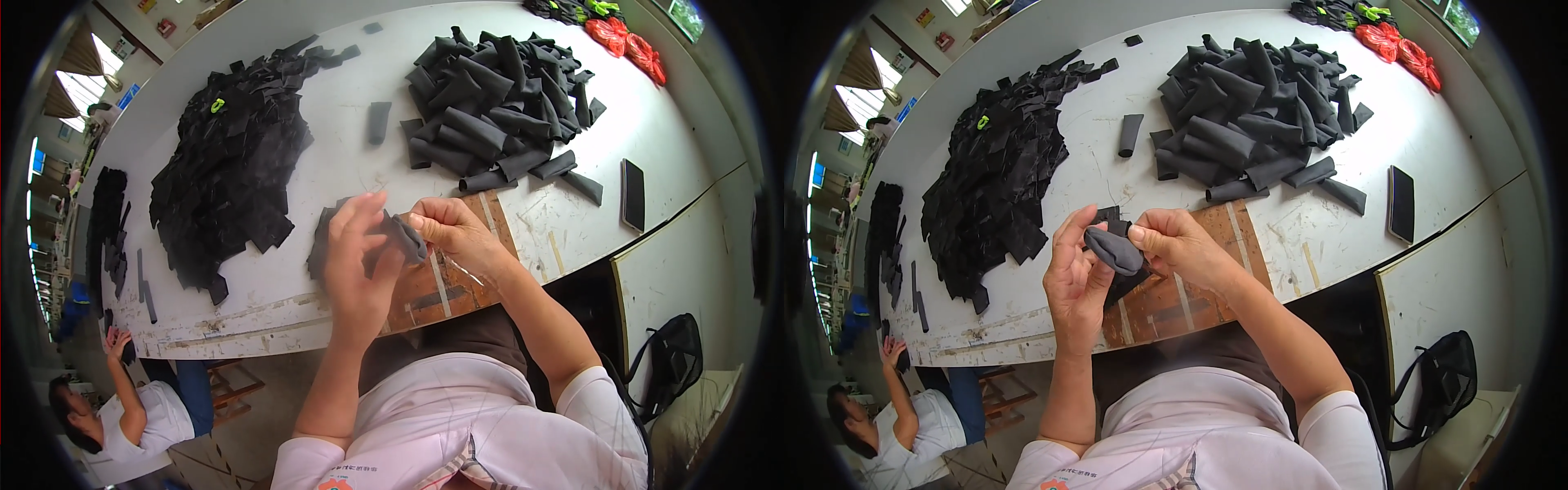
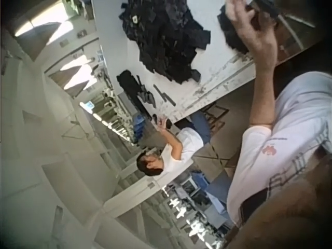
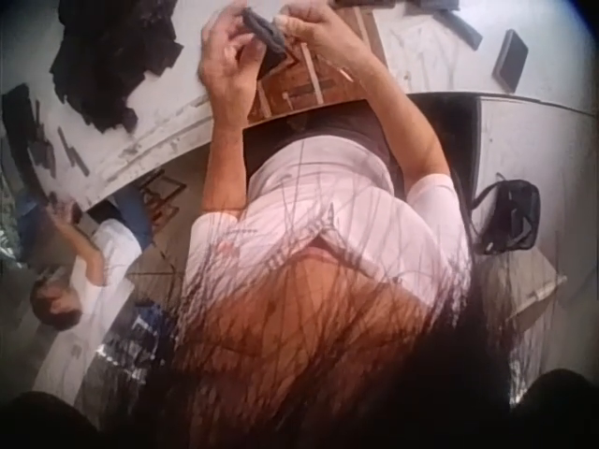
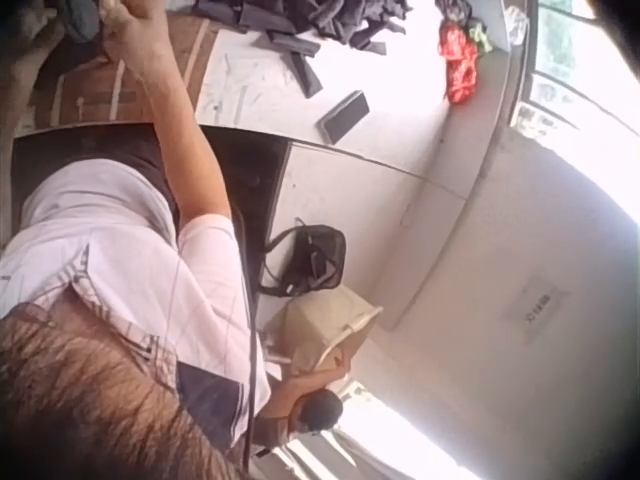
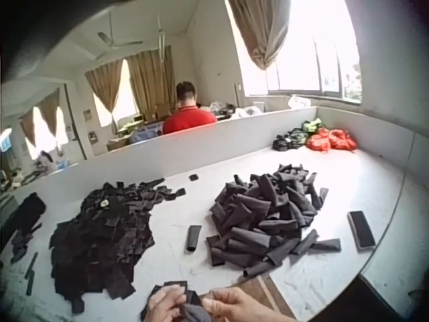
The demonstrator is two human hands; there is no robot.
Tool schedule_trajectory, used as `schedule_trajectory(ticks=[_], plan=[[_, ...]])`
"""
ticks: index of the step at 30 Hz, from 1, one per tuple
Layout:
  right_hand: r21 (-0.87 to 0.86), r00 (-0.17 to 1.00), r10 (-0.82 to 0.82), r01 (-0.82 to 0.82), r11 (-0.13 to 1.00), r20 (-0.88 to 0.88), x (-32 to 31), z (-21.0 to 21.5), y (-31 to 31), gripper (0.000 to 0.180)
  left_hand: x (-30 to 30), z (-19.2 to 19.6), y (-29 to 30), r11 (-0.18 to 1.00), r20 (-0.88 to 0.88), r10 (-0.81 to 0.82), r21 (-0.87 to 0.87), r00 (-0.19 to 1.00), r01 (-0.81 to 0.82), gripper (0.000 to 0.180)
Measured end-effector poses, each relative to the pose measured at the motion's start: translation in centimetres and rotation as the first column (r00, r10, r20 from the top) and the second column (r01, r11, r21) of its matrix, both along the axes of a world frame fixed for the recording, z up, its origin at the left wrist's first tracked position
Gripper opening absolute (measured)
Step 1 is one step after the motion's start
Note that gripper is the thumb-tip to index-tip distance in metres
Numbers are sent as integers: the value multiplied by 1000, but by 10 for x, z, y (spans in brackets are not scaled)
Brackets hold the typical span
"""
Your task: Manually assemble or process small black rubber/plastic parts on a workbench.
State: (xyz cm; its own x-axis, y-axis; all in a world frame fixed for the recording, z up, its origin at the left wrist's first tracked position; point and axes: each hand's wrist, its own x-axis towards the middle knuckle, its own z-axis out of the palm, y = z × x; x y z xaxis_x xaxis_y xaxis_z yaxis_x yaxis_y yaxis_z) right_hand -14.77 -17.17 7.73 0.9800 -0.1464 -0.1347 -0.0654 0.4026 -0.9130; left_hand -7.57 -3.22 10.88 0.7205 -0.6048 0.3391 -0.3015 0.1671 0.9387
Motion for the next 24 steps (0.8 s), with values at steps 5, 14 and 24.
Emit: schedule_trajectory(ticks=[5,14,24], plan=[[-600,841,-116,467,650,529,-10,30,2,29,-6,4,-1,992,158,43,-124,987,-23,12],[-958,958,108,249,139,265,-13,18,1,34,-11,-16,-1,943,-425,-202,-328,882,58,14],[-786,928,108,235,571,356,-14,-1,-1,22,-15,10,-18,998,39,16,66,999,-18,10]])
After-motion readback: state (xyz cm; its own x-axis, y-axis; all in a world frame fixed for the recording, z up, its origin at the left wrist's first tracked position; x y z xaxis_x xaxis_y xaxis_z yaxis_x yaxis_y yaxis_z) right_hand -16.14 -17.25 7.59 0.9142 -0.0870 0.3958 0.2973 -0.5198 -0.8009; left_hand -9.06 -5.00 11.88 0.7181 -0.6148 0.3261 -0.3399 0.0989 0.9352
